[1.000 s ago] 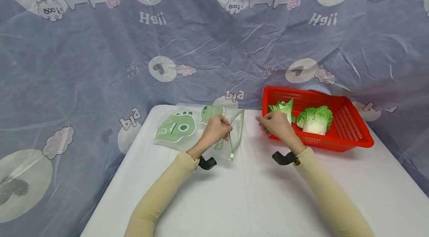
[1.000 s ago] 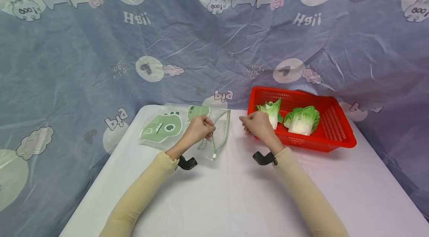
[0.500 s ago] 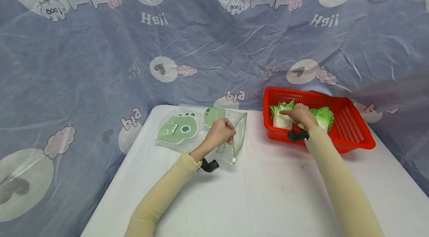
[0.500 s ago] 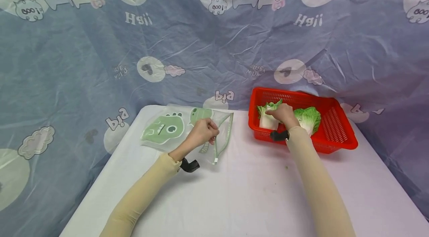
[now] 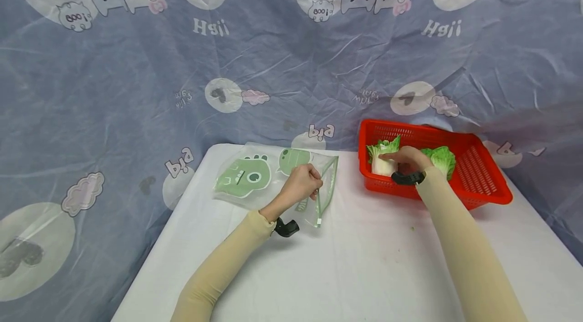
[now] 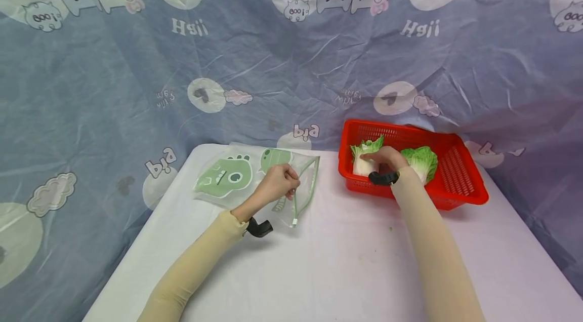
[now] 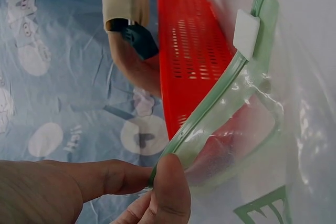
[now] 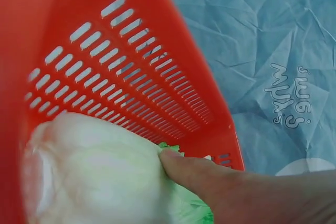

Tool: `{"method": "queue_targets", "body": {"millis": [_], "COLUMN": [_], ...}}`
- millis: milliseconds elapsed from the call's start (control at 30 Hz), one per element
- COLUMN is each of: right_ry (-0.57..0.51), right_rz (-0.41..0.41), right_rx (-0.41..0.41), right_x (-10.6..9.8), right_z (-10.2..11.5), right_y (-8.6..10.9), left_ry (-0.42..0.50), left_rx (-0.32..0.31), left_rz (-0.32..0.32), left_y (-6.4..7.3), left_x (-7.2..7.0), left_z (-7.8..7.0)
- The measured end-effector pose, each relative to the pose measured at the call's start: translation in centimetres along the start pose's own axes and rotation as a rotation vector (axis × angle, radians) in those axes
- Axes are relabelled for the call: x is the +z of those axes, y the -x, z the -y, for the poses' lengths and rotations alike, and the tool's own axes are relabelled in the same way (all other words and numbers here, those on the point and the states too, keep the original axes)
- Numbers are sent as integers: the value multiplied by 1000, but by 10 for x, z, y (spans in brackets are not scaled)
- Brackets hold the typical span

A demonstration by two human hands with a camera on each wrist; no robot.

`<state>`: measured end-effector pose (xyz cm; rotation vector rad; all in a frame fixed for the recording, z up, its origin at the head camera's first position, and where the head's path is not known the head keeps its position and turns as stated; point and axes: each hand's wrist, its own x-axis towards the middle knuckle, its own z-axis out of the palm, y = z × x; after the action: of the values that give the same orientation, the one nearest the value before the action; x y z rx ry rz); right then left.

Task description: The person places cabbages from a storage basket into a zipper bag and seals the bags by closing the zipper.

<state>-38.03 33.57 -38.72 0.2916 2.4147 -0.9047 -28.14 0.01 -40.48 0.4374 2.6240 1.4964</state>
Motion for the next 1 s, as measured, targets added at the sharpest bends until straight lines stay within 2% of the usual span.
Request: {"method": "queue_targets", "body": {"millis": [133,333,533,633,800,1000], "right_ry": [5,3,-65,-80,-49,-132], "right_rz": [-36,-82,-146,-226,-417,-594], "right_rx": [7,-33,-128,-170,-164,-216], "right_x": [1,3,9,13,20,27], "right_z": [-3,-4,-4,-4,2,9], "right_y": [-2,0,9,16,31,43], "left_ry": [-6,10,26,28,42,31], "left_rx": [-2,-13,-30,-28,-17,-5], "left_rz": [-5,-6,-13,-21,-40,-60], "left_y": [0,0,1,0,0,0], "left_x": [1,0,-1,-2,-5,-7], "left_z": [1,0,0,1,0,-2]}}
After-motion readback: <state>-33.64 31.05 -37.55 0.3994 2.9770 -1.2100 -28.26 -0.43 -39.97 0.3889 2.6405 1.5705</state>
